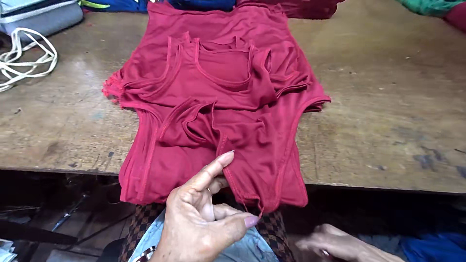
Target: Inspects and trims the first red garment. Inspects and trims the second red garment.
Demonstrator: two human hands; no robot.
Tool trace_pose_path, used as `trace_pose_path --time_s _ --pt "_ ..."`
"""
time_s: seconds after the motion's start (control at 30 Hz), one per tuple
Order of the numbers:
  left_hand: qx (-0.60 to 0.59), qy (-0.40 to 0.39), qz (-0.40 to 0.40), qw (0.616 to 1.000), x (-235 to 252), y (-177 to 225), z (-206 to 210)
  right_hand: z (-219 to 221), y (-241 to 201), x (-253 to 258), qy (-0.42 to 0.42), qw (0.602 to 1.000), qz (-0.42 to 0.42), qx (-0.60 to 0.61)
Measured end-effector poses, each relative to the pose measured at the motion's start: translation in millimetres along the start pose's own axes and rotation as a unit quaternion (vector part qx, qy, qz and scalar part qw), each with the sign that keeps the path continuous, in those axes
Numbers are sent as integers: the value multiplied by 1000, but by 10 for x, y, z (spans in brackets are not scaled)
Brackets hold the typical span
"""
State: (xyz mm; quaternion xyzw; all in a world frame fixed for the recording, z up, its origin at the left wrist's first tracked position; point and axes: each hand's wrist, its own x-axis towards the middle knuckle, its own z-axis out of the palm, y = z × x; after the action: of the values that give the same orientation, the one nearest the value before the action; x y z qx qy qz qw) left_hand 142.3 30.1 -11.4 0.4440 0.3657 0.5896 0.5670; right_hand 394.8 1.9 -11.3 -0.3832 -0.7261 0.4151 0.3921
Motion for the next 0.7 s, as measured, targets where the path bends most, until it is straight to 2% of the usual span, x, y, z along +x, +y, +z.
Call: trace_pose_path --time_s 0.13,0.27,0.4,0.5,0.7 --pt "-39 16 2 999 -9 9 48 237 112 -23 36 987 -1 -154" --pt "-56 42 5 998 -40 43 105 587 107 107 139 964 -48 -220" --pt "-44 74 0 996 -85 252 179 640 106 212 153 949 -72 -268" --pt "-8 59 39 997 -87 227 134 601 177 197 156 945 -81 -277" --pt "-28 46 31 998 -111 212 168 643 198 282 164 942 -110 -271"
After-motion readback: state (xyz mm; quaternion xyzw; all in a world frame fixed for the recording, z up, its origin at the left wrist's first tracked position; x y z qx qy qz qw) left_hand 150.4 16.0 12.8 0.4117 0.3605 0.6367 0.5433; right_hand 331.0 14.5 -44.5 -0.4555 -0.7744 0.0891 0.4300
